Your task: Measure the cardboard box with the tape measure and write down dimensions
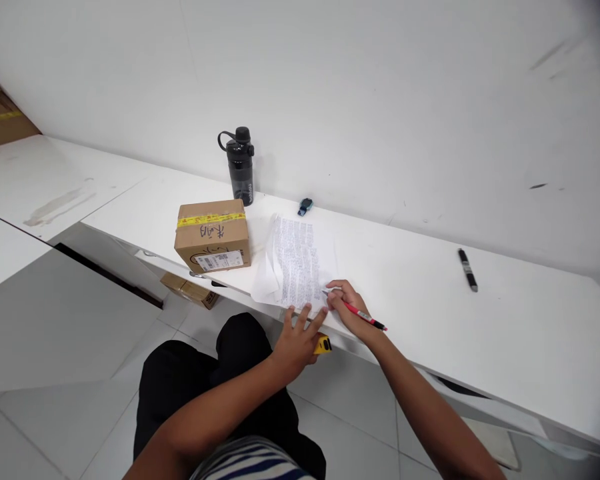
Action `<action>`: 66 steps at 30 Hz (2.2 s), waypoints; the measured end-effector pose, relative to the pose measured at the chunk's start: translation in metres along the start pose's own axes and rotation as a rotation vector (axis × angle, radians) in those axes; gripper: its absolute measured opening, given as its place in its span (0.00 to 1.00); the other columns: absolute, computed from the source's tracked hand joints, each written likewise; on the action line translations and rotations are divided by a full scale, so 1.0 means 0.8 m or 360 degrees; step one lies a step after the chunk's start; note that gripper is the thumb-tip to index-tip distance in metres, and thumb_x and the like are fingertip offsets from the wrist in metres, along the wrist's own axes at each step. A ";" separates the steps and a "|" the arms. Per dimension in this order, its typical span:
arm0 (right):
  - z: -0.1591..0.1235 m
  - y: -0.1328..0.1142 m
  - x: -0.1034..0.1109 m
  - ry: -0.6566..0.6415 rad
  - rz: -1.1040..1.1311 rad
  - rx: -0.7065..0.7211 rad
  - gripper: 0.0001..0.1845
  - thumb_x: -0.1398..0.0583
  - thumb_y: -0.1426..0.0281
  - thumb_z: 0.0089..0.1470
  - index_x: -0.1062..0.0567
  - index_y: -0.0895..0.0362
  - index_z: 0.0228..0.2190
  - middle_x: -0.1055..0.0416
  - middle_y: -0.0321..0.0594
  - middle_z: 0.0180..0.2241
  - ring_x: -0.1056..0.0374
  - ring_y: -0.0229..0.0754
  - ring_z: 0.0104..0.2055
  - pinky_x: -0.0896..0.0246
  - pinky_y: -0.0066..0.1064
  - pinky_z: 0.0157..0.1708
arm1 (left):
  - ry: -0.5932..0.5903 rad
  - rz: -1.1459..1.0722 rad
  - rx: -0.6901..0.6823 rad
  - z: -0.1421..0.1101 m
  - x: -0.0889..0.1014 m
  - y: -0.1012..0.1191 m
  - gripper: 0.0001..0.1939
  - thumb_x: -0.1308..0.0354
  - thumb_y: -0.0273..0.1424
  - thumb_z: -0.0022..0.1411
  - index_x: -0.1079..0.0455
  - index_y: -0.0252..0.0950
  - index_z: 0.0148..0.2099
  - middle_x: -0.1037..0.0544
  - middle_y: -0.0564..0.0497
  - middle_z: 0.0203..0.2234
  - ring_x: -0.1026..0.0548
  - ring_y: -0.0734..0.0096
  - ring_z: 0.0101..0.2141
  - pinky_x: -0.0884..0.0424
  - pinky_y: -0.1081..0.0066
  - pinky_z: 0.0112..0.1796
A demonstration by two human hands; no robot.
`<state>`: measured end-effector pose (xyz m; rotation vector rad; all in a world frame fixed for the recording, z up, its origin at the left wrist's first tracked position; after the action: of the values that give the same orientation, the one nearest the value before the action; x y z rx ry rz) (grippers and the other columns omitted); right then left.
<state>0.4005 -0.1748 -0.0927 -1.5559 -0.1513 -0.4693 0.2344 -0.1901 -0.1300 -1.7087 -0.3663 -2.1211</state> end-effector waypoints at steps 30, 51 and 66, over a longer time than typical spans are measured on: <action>0.008 -0.014 -0.016 0.0129 -0.0151 -0.0132 0.23 0.44 0.54 0.54 0.39 0.54 0.16 0.40 0.33 0.17 0.43 0.38 0.23 0.48 0.30 0.24 | 0.0019 0.0015 -0.0014 -0.001 -0.001 0.001 0.16 0.37 0.37 0.54 0.25 0.37 0.44 0.55 0.49 0.68 0.47 0.42 0.62 0.50 0.42 0.58; 0.006 -0.014 -0.015 0.0171 -0.0154 -0.0110 0.23 0.44 0.54 0.53 0.37 0.54 0.16 0.38 0.34 0.17 0.42 0.39 0.24 0.46 0.31 0.25 | -0.0060 -0.0030 -0.0016 -0.002 0.002 0.000 0.16 0.40 0.35 0.56 0.26 0.37 0.46 0.54 0.50 0.68 0.49 0.44 0.63 0.53 0.42 0.59; 0.004 -0.015 -0.016 0.0187 -0.0217 -0.0079 0.23 0.46 0.55 0.55 0.40 0.53 0.16 0.40 0.33 0.17 0.43 0.39 0.24 0.48 0.31 0.25 | -0.0028 0.0000 -0.0001 -0.004 -0.004 0.000 0.17 0.38 0.38 0.55 0.26 0.37 0.46 0.57 0.50 0.69 0.51 0.45 0.64 0.50 0.42 0.58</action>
<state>0.3854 -0.1684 -0.0866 -1.5679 -0.1567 -0.6751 0.2322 -0.1910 -0.1341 -1.7289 -0.3709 -2.1073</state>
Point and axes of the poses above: each hand's wrist, its own z-axis towards the middle knuckle, its own x-axis out of the back of the hand, y = z × x, the point moved 3 cm from there along z, towards the middle knuckle
